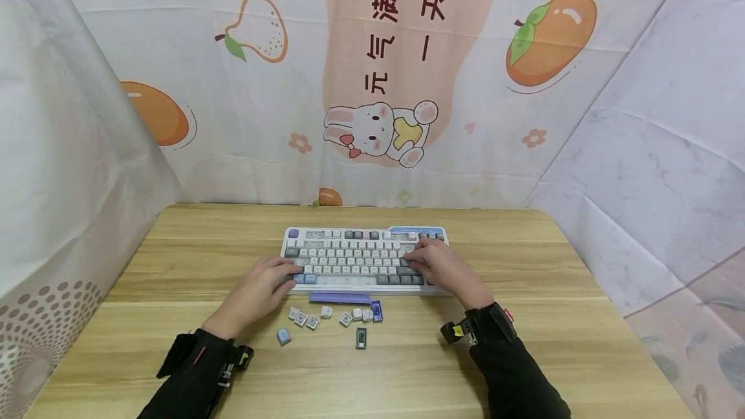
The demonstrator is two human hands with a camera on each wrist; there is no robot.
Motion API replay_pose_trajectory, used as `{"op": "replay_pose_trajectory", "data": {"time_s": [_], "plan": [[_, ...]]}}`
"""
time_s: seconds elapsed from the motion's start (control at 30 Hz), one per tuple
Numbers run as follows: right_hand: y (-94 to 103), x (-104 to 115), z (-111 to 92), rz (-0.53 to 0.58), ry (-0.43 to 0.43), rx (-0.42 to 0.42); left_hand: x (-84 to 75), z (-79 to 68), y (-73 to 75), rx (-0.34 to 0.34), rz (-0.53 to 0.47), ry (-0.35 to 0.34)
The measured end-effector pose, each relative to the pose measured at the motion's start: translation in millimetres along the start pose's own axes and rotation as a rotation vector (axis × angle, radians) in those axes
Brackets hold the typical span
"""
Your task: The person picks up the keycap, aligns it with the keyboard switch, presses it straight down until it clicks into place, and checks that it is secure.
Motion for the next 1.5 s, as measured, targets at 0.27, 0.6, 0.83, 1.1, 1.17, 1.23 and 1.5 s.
{"op": "replay_pose_trajectory", "data": {"time_s": [0.27, 0.6, 0.83, 1.1, 1.17, 1.23, 1.5], "plan": [[-2.6, 0, 2, -0.047, -0.001, 0.002, 0.6, -0.5, -0.1, -0.001, -0.002, 0.001], [-0.8, 3, 1, -0.028, 0.036, 0.004, 0.5, 0.5, 1.0, 0.005, -0.003, 0.009], [0.5, 4, 2, -0.033, 0.008, -0.006, 0.4, -0.2, 0.9, -0.001, -0.003, 0.000], [7.4, 5, 2, -0.104, -0.071, -0.028, 1.2, 1.7, 0.0, 0.009, 0.003, 0.005], [7.6, 5, 1, -0.110, -0.086, -0.025, 1.0, 2.1, -0.3, 0.009, 0.002, 0.003], [8.0, 4, -1, -0.108, -0.097, -0.030, 0.7, 1.9, -0.4, 0.010, 0.004, 0.002], [8.6, 9, -4, -0.163, -0.052, 0.007, -0.3, 1.0, -0.6, 0.004, 0.006, -0.003]]}}
Point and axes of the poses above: each hand's wrist, its own z-axis towards the middle knuckle, its own y-axis out of the back of the hand, x = y × z, the point moved 8 cm from there along z, towards the middle knuckle, and after that the axes turned 8 degrees about -x, right-handed, at the moved point
